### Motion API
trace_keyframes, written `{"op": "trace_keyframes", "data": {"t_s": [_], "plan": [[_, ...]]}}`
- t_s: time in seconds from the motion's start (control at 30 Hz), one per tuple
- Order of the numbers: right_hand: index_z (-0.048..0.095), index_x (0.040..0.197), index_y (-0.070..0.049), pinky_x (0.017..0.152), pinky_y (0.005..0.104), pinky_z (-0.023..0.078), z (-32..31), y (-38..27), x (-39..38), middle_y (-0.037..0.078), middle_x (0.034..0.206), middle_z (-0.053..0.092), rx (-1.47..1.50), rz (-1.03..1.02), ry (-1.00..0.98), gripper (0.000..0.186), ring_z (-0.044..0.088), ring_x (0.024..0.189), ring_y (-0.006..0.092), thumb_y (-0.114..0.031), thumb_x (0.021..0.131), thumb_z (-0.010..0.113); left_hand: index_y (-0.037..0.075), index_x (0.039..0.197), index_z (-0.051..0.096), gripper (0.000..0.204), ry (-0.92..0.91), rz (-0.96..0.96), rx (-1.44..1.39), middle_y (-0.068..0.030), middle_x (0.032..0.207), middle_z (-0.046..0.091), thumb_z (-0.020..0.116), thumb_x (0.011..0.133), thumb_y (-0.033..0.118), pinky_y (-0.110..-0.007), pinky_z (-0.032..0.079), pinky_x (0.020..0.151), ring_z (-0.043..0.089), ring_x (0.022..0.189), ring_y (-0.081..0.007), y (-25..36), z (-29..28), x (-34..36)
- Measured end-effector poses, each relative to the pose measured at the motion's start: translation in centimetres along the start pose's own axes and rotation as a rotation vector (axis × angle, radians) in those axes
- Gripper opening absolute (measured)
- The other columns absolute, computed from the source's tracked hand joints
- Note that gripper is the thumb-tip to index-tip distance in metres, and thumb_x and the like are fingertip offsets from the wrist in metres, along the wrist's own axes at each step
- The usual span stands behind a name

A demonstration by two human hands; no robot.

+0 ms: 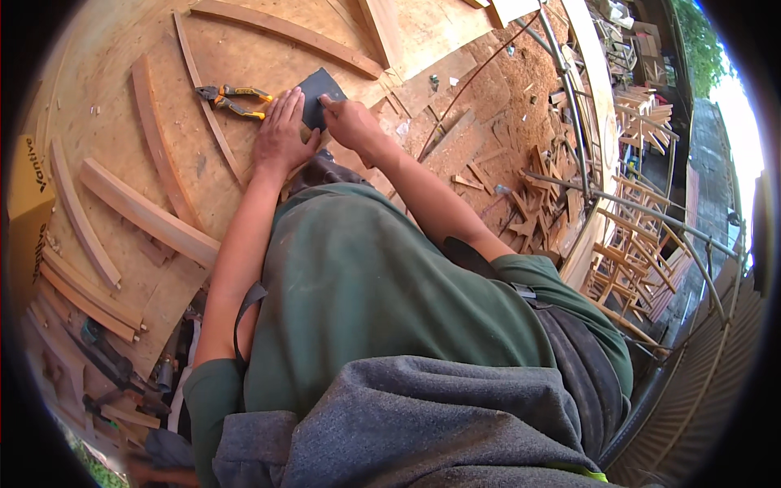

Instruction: Trimming a wooden joint with a chisel and sandpaper, then assembling wooden furniture components.

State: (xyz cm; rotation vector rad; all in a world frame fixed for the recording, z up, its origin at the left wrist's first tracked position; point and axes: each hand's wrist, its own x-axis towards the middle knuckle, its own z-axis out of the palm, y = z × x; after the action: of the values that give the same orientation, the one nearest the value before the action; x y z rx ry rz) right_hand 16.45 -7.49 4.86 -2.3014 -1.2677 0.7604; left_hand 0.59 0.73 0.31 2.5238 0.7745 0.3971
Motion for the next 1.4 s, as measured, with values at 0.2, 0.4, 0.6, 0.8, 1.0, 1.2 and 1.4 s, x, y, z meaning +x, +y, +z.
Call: {"op": "trace_keyframes", "data": {"t_s": [0.2, 0.4, 0.6, 0.8, 1.0, 1.2, 1.4], "plan": [[0.068, 0.135, -0.013, 0.084, 0.0485, 0.055, 0.4, 1.0, -3.7, 0.032, 0.098, 0.069, -0.042, 0.033, -0.146, 0.038, 0.071, 0.093, 0.0455, -0.024, 0.1, 0.058, -0.002, 0.149, 0.046, 0.079, 0.004, -0.015, -0.009, -0.0169, 0.159, 0.044, 0.069, 0.086, 0.039, -0.043, 0.025, 0.127, 0.038, 0.15, -0.0288, -0.1, 0.7, -0.5], [0.066, 0.136, -0.012, 0.084, 0.0498, 0.055, 0.0, -1.2, -0.8, 0.03, 0.099, 0.07, -0.012, 0.071, -0.11, 0.039, 0.07, 0.092, 0.0466, -0.026, 0.1, 0.056, -0.002, 0.15, 0.044, 0.08, 0.023, 0.014, 0.005, -0.0174, 0.158, 0.044, 0.068, 0.086, 0.04, -0.043, 0.026, 0.127, 0.039, 0.149, -0.0298, -0.4, 0.5, 0.0], [0.066, 0.134, -0.013, 0.083, 0.0505, 0.055, 0.7, -0.5, -3.7, 0.031, 0.097, 0.069, -0.022, 0.002, -0.131, 0.038, 0.069, 0.091, 0.0464, -0.029, 0.101, 0.057, 0.002, 0.162, 0.015, 0.107, 0.002, 0.008, -0.072, -0.0243, 0.158, 0.038, 0.072, 0.081, 0.042, -0.046, 0.025, 0.127, 0.036, 0.149, -0.0365, -0.2, 0.1, -0.3], [0.071, 0.127, -0.011, 0.081, 0.0524, 0.055, 0.7, -0.9, -2.7, 0.03, 0.093, 0.07, -0.043, 0.012, -0.138, 0.035, 0.069, 0.09, 0.0466, -0.028, 0.102, 0.052, 0.001, 0.163, 0.006, 0.113, 0.017, -0.031, -0.107, -0.0282, 0.157, 0.037, 0.072, 0.081, 0.044, -0.048, 0.026, 0.126, 0.041, 0.144, -0.041, -0.1, 0.0, -0.3], [0.071, 0.124, -0.011, 0.079, 0.0531, 0.055, 1.0, -0.5, -1.6, 0.028, 0.093, 0.07, -0.024, -0.018, -0.171, 0.036, 0.069, 0.088, 0.0462, -0.032, 0.104, 0.051, -0.001, 0.162, 0.006, 0.112, -0.009, -0.043, -0.084, -0.0252, 0.161, 0.032, 0.073, 0.083, 0.041, -0.046, 0.025, 0.127, 0.035, 0.149, -0.0367, 0.0, 0.0, 0.1], [0.071, 0.127, -0.014, 0.08, 0.0531, 0.055, 0.7, -0.8, -3.7, 0.029, 0.093, 0.069, -0.038, -0.031, -0.173, 0.035, 0.069, 0.088, 0.046, -0.028, 0.102, 0.051, -0.002, 0.162, 0.005, 0.112, -0.009, -0.077, -0.1, -0.0257, 0.163, 0.029, 0.073, 0.083, 0.039, -0.045, 0.024, 0.127, 0.033, 0.15, -0.0369, -0.4, 0.1, -0.2], [0.068, 0.133, -0.016, 0.083, 0.0477, 0.056, 0.6, -2.2, -0.3, 0.028, 0.099, 0.07, -0.074, -0.026, -0.154, 0.037, 0.07, 0.092, 0.0433, -0.03, 0.101, 0.057, -0.003, 0.162, 0.001, 0.116, 0.033, 0.016, -0.114, -0.0306, 0.16, 0.031, 0.074, 0.081, 0.038, -0.048, 0.023, 0.127, 0.034, 0.149, -0.0414, -0.8, 0.5, -0.1]]}}
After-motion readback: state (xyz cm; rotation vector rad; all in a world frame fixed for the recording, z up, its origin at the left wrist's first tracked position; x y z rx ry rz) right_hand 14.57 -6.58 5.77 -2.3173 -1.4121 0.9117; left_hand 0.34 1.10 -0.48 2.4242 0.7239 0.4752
